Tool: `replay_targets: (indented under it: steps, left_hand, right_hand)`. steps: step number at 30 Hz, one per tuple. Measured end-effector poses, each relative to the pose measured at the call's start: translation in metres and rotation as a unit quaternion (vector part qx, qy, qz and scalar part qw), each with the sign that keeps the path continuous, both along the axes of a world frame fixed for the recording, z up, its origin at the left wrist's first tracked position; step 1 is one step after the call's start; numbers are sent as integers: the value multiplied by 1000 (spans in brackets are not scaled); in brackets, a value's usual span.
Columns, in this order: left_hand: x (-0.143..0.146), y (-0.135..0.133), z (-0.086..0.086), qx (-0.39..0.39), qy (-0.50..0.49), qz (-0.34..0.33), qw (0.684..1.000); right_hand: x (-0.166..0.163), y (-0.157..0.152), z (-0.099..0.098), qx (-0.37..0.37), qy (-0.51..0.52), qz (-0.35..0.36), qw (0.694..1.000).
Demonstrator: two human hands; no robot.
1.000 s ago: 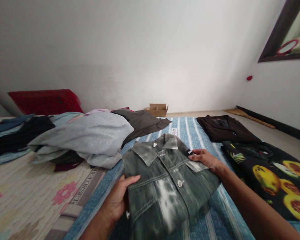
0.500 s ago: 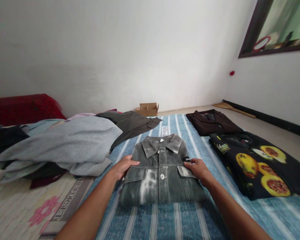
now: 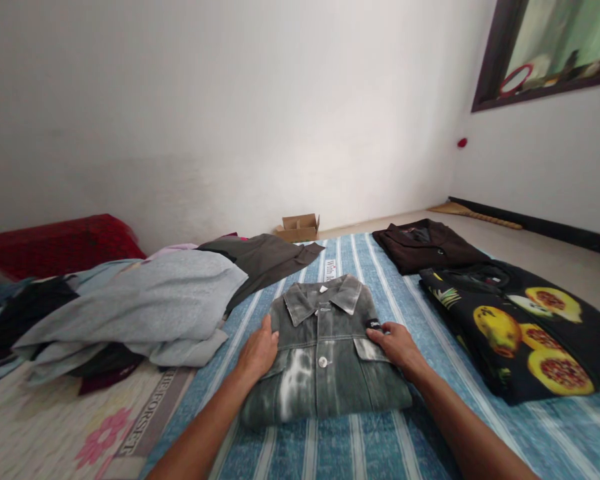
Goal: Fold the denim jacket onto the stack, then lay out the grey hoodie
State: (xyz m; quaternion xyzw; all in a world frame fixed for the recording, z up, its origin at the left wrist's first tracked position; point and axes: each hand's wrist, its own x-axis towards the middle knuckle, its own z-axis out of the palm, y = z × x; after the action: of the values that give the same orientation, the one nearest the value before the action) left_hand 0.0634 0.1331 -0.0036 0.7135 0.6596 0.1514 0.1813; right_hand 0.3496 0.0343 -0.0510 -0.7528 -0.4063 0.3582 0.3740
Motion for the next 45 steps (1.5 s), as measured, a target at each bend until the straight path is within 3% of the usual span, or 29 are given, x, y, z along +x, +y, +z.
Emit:
replay_targets:
  steps: [7,10,14,18,22,29,37,45]
  left_hand:
    - [3,-8,6,3,28,1,1000]
    - [14,-14,20,33,139,-3,990]
    - [46,-16,42,115,241,-75,961]
    - [89,-4,51,67,197,-113,972]
    - [115,6,41,33,163,-84,983]
    - [111,2,16,67,144,-65,985]
    - [112,1,10,62,99,-8,993]
    - [116,-14,14,40,121,4,992]
  right_hand:
    - [1,3,-5,14,-28,8,999]
    - [1,4,-7,18,-34,7,999]
    - [1,5,-9,22,-42,10,999]
    - [1,5,-9,24,-45,13,999]
    - [1,5,-10,28,-43,17,999]
    - [1,5,-16,30,-29,23,999]
    - [2,5,-19,32,-21,20,999]
    - [-1,2,-12,19,-58,22,998]
